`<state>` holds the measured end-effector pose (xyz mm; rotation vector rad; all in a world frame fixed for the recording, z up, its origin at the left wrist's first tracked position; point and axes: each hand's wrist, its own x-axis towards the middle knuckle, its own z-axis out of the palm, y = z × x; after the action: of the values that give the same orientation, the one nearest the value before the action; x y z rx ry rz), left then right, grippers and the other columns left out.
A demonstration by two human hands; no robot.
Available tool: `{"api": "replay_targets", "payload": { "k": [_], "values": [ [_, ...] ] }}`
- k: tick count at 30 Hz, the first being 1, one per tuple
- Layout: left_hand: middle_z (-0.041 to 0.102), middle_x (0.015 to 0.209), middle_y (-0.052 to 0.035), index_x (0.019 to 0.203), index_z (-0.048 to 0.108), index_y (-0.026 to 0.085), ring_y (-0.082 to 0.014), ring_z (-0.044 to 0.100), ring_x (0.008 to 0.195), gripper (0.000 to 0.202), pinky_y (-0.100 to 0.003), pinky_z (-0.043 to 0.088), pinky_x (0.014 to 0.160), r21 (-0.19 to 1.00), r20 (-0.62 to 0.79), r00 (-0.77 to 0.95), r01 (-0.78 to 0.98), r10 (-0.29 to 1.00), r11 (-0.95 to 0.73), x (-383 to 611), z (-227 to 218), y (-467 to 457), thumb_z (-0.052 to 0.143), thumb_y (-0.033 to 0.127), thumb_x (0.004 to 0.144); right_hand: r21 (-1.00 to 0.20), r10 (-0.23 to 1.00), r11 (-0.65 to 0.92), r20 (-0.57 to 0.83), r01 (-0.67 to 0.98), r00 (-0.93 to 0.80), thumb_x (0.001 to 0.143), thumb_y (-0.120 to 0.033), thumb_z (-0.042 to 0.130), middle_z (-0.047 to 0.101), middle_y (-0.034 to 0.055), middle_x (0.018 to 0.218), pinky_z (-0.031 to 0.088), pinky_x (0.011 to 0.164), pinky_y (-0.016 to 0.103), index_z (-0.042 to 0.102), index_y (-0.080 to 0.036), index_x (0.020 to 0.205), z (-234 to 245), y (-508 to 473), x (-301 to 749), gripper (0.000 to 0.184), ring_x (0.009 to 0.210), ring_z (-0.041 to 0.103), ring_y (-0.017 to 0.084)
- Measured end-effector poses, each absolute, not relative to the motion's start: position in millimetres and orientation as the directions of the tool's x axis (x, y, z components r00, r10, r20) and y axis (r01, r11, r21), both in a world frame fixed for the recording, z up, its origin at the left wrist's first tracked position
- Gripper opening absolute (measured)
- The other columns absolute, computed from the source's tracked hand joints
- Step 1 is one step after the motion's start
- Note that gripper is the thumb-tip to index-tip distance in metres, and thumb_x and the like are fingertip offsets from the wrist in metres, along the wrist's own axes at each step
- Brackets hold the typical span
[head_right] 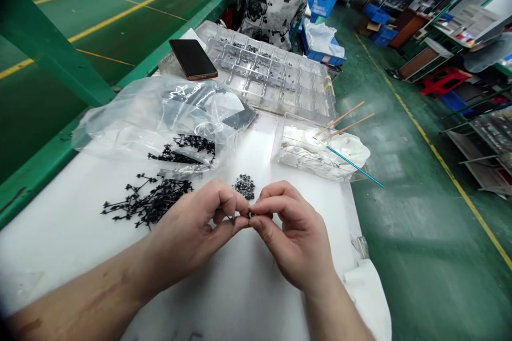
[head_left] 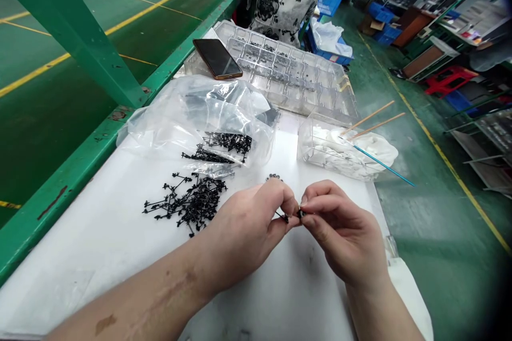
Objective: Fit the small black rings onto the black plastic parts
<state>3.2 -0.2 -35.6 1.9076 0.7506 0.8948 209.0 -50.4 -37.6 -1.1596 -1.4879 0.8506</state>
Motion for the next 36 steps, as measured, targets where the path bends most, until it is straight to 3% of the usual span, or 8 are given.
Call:
{"api": "replay_targets", "payload": {
  "k": [4,8,14,18,22,25,29,36],
  "values": [
    [0.070,0.096,0.0073,0.098,0.046,0.027,-0.0112,0.065,0.081,0.031,-0.023,0.048,0.073,0.858,0.335,0.550,0.159,0.765,-0.489,2.4,-37.7,-1.5,0.065,0.004,0.100,-0.946,0.969,0.243,0.247,0.213,-0.008,0.095,-0.020,0.080,0.066,0.0049,0.098,0.058,0.072,0.030,0.079,-0.027,0.102,-36.9,-49.2,207.5,0.010,0.089,0.067,0.019],
    [0.069,0.096,0.0029,0.101,0.050,0.025,-0.0149,0.063,0.086,0.024,-0.029,0.049,0.079,0.800,0.386,0.581,0.175,0.716,-0.574,1.5,-41.4,-0.9,0.057,0.003,0.104,-0.948,0.981,0.193,0.184,0.252,-0.060,0.099,-0.022,0.075,0.071,0.0047,0.099,0.059,0.074,0.031,0.078,-0.028,0.112,-36.4,-48.9,207.9,0.015,0.087,0.069,0.019],
    [0.068,0.088,0.0012,0.096,0.054,0.023,-0.0166,0.060,0.080,0.018,-0.032,0.047,0.075,0.767,0.399,0.560,0.229,0.726,-0.599,3.4,-41.8,-1.2,0.053,0.011,0.109,-0.770,0.915,0.377,0.397,0.514,-0.076,0.093,-0.010,0.077,0.072,0.0028,0.097,0.056,0.073,0.028,0.079,-0.027,0.109,-38.0,-51.7,208.9,0.023,0.086,0.070,0.016],
    [0.072,0.095,0.0031,0.095,0.052,0.024,-0.0137,0.060,0.076,0.022,-0.028,0.046,0.070,0.821,0.343,0.512,0.245,0.788,-0.516,4.5,-38.1,1.5,0.066,0.008,0.101,-0.798,0.911,0.381,0.410,0.467,-0.044,0.091,-0.009,0.078,0.072,0.0028,0.093,0.056,0.072,0.029,0.076,-0.026,0.101,-36.8,-54.1,208.1,0.019,0.084,0.069,0.017],
    [0.069,0.092,0.0030,0.100,0.058,0.025,-0.0131,0.056,0.065,0.023,-0.026,0.045,0.059,0.957,0.125,0.475,0.174,0.871,-0.232,5.5,-33.5,8.2,0.079,0.019,0.093,-0.878,0.925,0.320,0.372,0.356,0.084,0.092,-0.015,0.079,0.072,0.0048,0.089,0.057,0.065,0.028,0.076,-0.024,0.094,-34.6,-53.6,212.0,0.010,0.081,0.069,0.019],
    [0.066,0.084,0.0028,0.099,0.062,0.024,-0.0142,0.057,0.064,0.010,-0.027,0.046,0.058,0.980,0.090,0.516,0.109,0.852,-0.169,6.5,-30.2,11.5,0.072,0.023,0.096,-0.921,0.944,0.230,0.290,0.314,0.158,0.091,-0.023,0.082,0.072,0.0044,0.085,0.056,0.064,0.027,0.077,-0.023,0.089,-35.3,-50.1,222.0,0.005,0.077,0.068,0.018],
    [0.071,0.080,0.0019,0.092,0.066,0.024,-0.0165,0.061,0.068,0.011,-0.029,0.046,0.062,0.959,0.087,0.617,0.161,0.782,-0.233,7.2,-27.6,12.2,0.063,0.026,0.102,-0.943,0.980,-0.030,0.038,0.331,0.196,0.091,-0.042,0.082,0.064,0.0010,0.071,0.045,0.053,0.024,0.075,-0.021,0.083,-38.2,-43.6,241.9,0.023,0.062,0.056,0.014],
    [0.067,0.073,0.0036,0.109,0.064,0.024,-0.0180,0.062,0.063,0.018,-0.030,0.047,0.059,0.957,-0.021,0.642,0.234,0.767,-0.170,4.6,-26.3,9.8,0.051,0.036,0.111,-0.737,0.936,-0.321,-0.150,0.595,0.319,0.086,-0.052,0.070,0.060,0.0003,0.063,0.036,0.050,0.027,0.071,-0.020,0.073,-33.5,-41.2,268.2,0.035,0.056,0.049,0.015]
  ]
}}
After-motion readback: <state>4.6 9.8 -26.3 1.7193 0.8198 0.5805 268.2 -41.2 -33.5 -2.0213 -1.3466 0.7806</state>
